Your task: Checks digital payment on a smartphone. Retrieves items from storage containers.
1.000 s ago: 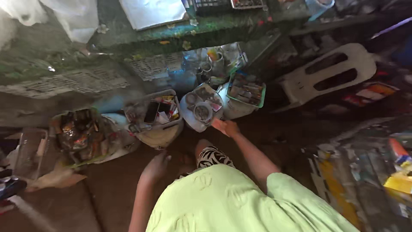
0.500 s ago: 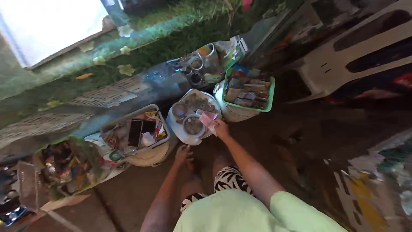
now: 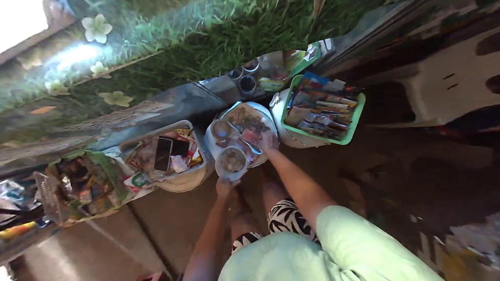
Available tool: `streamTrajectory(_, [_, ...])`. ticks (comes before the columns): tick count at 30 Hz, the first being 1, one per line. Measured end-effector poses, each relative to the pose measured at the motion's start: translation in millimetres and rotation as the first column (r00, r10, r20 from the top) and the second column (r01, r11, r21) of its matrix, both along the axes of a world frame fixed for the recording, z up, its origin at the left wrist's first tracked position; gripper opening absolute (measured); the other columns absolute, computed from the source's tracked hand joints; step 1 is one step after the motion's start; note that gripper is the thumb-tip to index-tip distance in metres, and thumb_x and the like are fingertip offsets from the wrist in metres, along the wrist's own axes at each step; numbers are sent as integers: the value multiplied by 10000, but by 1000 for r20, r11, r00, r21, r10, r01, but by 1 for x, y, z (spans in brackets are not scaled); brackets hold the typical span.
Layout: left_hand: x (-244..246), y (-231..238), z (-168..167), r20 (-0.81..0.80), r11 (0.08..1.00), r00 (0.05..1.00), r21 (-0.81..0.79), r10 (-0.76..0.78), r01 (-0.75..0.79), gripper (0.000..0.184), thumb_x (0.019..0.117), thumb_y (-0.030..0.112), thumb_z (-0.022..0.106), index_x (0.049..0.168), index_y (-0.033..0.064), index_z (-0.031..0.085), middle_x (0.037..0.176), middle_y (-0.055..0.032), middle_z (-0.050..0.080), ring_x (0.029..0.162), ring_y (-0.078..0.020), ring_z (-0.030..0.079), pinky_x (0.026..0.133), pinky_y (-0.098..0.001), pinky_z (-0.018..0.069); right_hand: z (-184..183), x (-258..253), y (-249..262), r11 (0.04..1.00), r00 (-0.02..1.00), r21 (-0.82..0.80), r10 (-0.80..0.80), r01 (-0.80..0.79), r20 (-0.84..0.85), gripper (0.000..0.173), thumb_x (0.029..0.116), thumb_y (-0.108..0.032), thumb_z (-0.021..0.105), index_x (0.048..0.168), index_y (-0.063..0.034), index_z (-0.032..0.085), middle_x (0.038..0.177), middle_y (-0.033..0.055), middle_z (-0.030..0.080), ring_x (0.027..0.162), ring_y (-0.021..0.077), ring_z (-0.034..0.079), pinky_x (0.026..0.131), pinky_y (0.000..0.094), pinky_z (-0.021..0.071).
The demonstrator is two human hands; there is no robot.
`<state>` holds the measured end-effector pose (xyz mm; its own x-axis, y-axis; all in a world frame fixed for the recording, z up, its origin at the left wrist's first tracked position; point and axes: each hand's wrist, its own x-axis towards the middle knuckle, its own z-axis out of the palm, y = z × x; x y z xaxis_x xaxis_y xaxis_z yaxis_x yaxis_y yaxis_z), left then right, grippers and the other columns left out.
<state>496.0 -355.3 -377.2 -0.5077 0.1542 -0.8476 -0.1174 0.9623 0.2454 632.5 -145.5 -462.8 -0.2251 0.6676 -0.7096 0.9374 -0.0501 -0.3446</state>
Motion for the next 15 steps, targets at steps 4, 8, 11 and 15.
streamTrajectory(4, [-4, -46, 19, -4, 954, 964, 148, 265, -262, 344, 1092, 86, 417, 1375, -100, 478, 1204, -285, 619, 979, -290, 695, 851, -430, 602, 15, -5, -9, 994, 993, -24, -105, 104, -52, 348, 892, -256, 766, 1168, -50, 713, 1294, 250, 619, 1265, 443, 547, 1033, 629, 457])
streamTrajectory(8, [-6, -74, 42, 2, 873, 907, 271, 421, -406, 347, 1108, 83, 368, 1387, -114, 427, 1152, -270, 641, 887, -259, 738, 765, -405, 645, 34, -23, -37, 935, 878, -250, -328, 251, -347, 370, 925, -121, 725, 1257, -13, 604, 1144, 267, 670, 1042, 449, 662, 872, 649, 537])
streamTrajectory(11, [-9, -78, 57, 11, 837, 876, 289, 482, -464, 339, 1108, 84, 364, 1380, -111, 422, 1112, -246, 665, 847, -239, 746, 740, -382, 648, 24, -45, -58, 906, 856, -372, -346, 200, -384, 490, 907, -141, 777, 1328, 17, 583, 1233, 268, 654, 1120, 411, 654, 981, 582, 529])
streamTrajectory(15, [-13, -63, 64, 67, 815, 865, 306, 498, -492, 308, 1101, 67, 377, 1344, -109, 445, 1046, -218, 688, 812, -232, 749, 721, -376, 649, 43, -57, -63, 943, 977, -310, -170, 123, -130, 474, 912, -201, 743, 1312, 13, 606, 1298, 259, 634, 1215, 424, 616, 1009, 621, 497])
